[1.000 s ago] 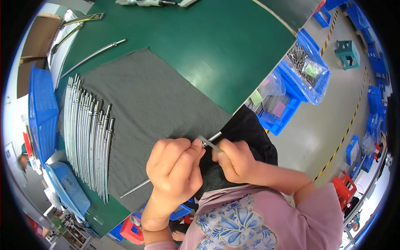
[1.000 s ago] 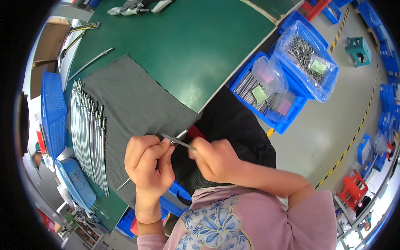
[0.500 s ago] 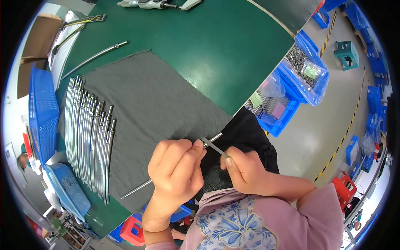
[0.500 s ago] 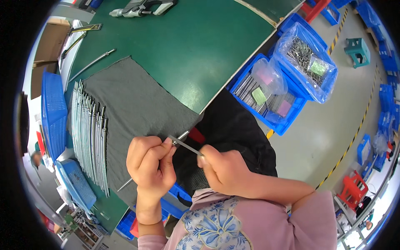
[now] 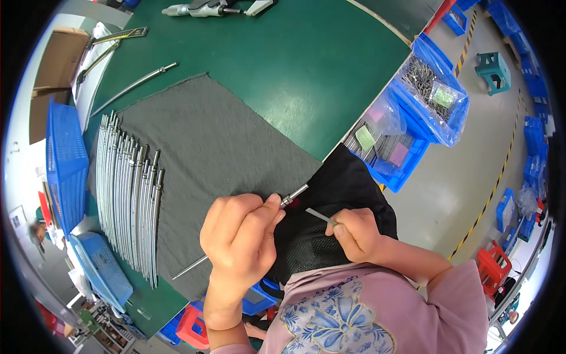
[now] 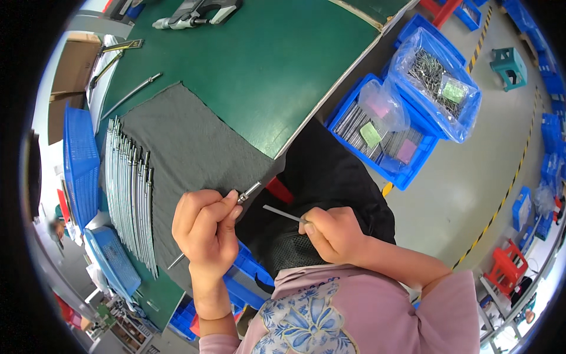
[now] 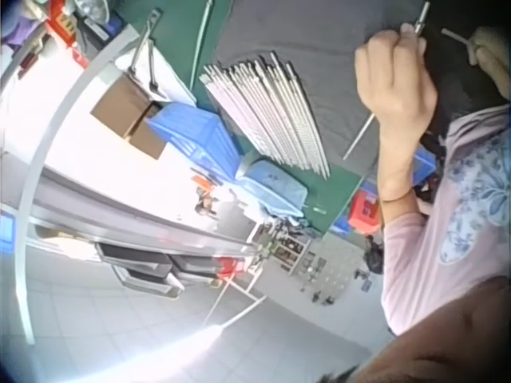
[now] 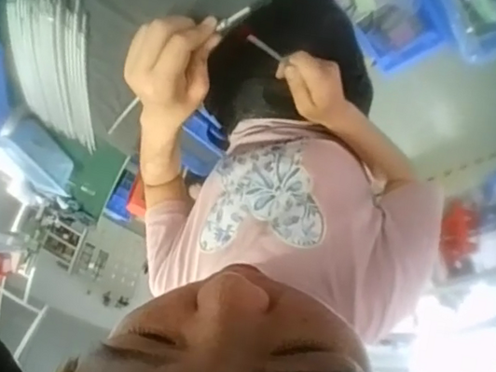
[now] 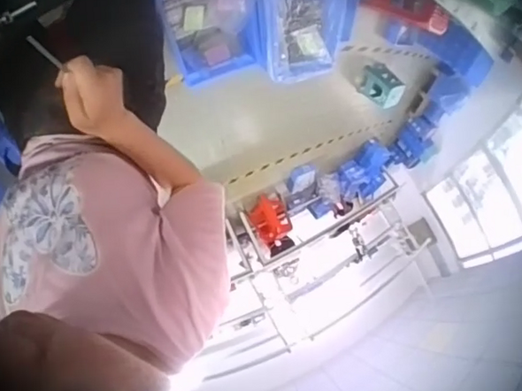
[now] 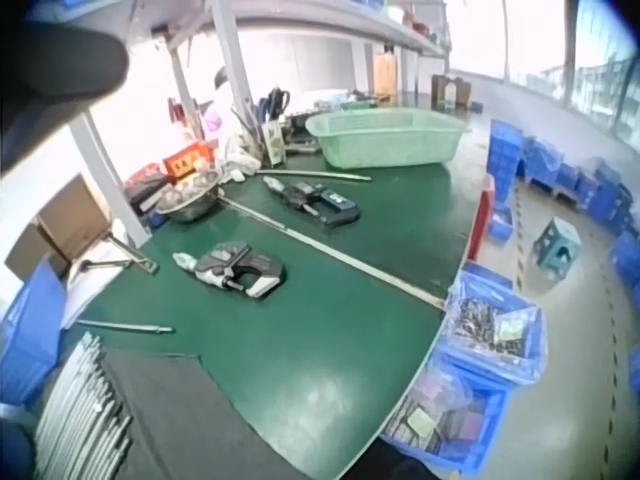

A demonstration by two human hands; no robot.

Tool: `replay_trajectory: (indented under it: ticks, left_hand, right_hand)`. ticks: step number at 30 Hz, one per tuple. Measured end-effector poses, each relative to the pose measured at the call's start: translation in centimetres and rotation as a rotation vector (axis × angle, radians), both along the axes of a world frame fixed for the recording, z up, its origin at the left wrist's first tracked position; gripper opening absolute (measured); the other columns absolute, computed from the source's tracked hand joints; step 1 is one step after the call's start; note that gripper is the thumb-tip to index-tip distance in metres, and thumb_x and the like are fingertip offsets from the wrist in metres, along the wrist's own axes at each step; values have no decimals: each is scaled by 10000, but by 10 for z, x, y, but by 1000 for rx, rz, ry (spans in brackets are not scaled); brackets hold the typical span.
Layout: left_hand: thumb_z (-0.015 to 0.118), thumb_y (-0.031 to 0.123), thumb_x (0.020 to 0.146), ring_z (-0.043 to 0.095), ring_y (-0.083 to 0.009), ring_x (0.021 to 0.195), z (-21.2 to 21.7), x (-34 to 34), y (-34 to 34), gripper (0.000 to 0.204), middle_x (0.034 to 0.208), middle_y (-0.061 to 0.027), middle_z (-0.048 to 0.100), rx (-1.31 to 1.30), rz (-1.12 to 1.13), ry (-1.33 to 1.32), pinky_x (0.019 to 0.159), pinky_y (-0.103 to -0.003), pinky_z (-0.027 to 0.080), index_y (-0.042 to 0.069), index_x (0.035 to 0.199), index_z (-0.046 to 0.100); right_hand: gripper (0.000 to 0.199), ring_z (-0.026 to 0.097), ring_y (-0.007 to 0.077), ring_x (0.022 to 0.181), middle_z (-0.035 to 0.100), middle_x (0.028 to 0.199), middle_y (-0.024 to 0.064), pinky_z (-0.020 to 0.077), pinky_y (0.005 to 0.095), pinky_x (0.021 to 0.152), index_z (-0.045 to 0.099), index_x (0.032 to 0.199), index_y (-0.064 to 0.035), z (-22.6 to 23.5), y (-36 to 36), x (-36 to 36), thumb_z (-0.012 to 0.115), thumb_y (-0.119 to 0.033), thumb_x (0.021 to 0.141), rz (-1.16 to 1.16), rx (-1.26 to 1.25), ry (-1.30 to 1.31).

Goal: Manually filing the ends of thin metal rods to smooth them at an assembly workbench.

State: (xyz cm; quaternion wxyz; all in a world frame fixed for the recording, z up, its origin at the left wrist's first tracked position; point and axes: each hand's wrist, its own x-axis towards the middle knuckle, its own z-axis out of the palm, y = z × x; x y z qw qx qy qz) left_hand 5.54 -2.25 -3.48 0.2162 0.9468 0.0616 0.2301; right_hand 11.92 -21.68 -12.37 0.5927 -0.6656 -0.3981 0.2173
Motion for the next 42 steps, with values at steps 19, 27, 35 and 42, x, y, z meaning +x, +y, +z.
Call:
replay_trajectory:
  ticks: [19,27,35,42]
  left_hand:
    - [753,-20,640,532,-229,602,4,1,-2,192,744,-66,561,-43,-7,-14,516,-323,422,21,798,652]
    - [727,66,692,578,-214,605,31,-18,-19,214,813,-67,578,-60,-30,-4,490,-312,470,30,884,642]
    - [609,113,692,560,-218,705,49,22,59,123,812,-57,498,365,-206,105,519,-344,485,53,787,558]
    - [596,126,711,581,-224,682,42,56,57,98,765,-69,509,477,-234,121,509,-352,509,40,701,550]
  right_hand:
    - [95,486,72,448,529,553,18,387,220,458,605,894,-12,47,58,44,665,-8,821,-183,114,-90]
    - [132,466,57,477,568,623,32,353,211,455,563,963,-2,64,42,33,645,-15,861,-6,232,35]
    - [17,403,-2,557,514,656,-54,310,175,500,600,871,9,52,34,42,604,-7,878,-178,259,356]
    - [194,254,3,439,361,543,-76,167,208,420,586,858,5,40,33,73,527,-156,951,-373,193,290]
